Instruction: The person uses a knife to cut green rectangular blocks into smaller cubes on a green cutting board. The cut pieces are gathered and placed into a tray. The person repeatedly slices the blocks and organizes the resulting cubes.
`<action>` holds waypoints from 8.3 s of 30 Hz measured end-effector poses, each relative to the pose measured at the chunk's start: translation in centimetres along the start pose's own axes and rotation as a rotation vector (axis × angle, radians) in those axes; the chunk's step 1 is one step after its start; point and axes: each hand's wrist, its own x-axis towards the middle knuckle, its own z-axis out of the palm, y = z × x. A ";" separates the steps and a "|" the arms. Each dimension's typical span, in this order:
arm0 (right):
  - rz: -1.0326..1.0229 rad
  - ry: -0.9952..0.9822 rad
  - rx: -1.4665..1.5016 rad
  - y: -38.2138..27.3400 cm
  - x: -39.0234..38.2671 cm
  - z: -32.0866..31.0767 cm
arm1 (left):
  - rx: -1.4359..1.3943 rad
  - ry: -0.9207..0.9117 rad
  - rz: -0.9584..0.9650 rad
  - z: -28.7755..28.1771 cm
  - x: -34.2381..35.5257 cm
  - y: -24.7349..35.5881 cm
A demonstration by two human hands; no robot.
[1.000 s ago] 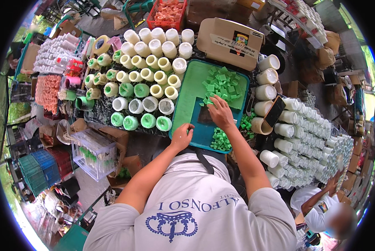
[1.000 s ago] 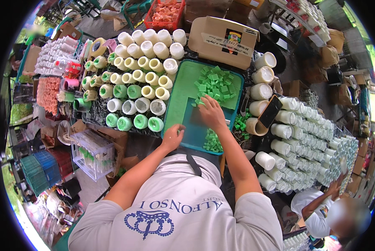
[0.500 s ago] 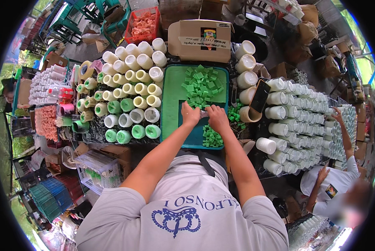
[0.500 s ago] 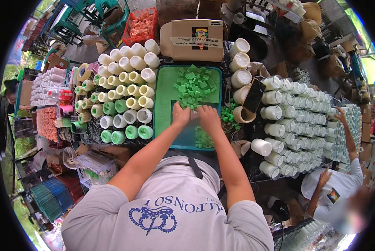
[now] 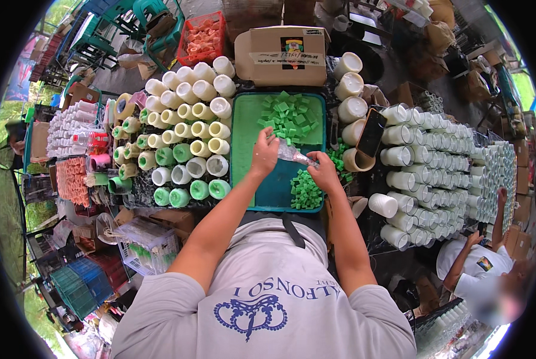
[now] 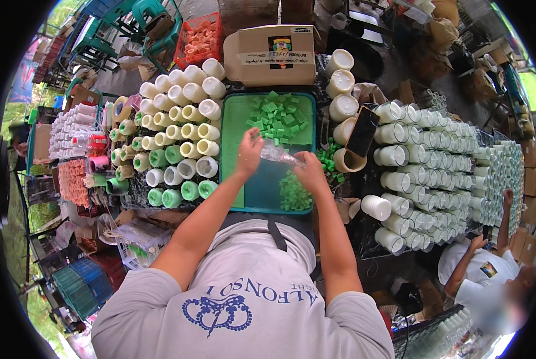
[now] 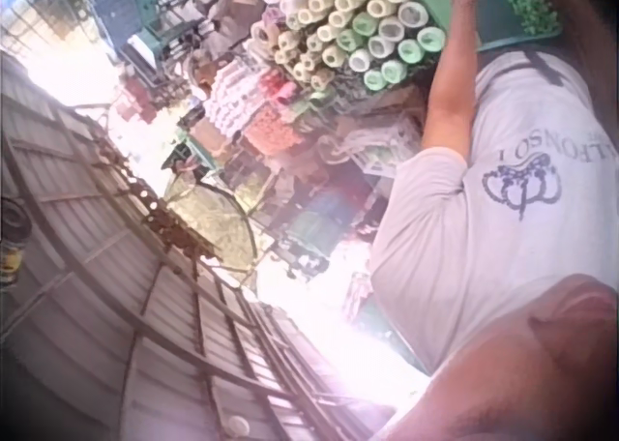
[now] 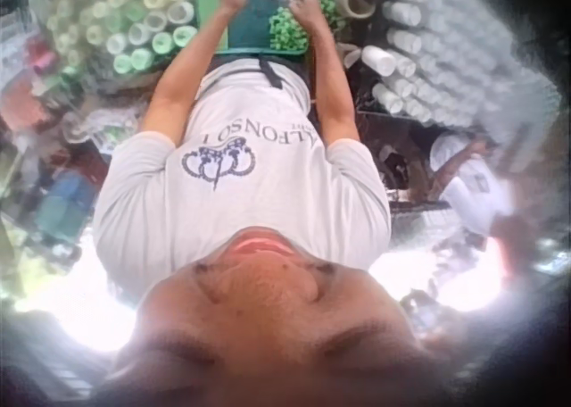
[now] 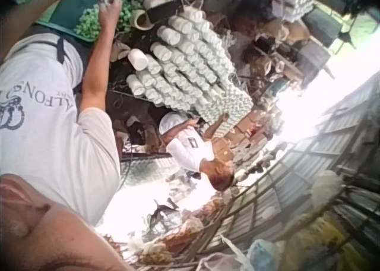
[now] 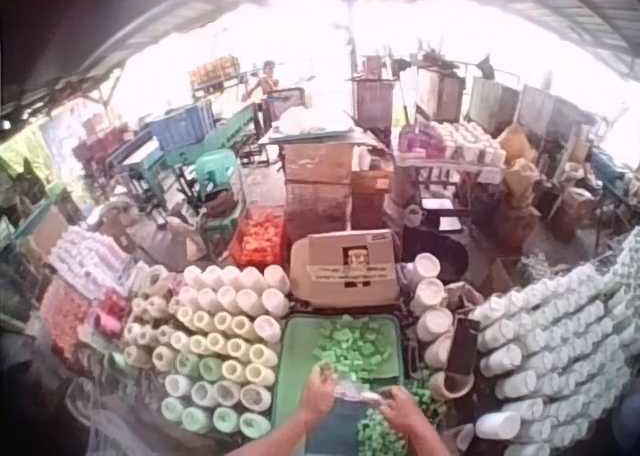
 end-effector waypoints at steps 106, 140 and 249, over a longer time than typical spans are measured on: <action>0.023 -0.441 -0.807 -8.3 4.2 9.4 | 1.168 -0.041 -0.262 -12.1 -18.5 -6.8; -0.117 -0.414 -0.491 -12.0 -5.6 3.2 | 0.543 0.029 -0.122 -5.0 -12.3 0.5; 0.685 -0.501 1.304 -5.4 -1.0 6.5 | 0.186 -0.230 -0.082 -5.0 -10.7 8.5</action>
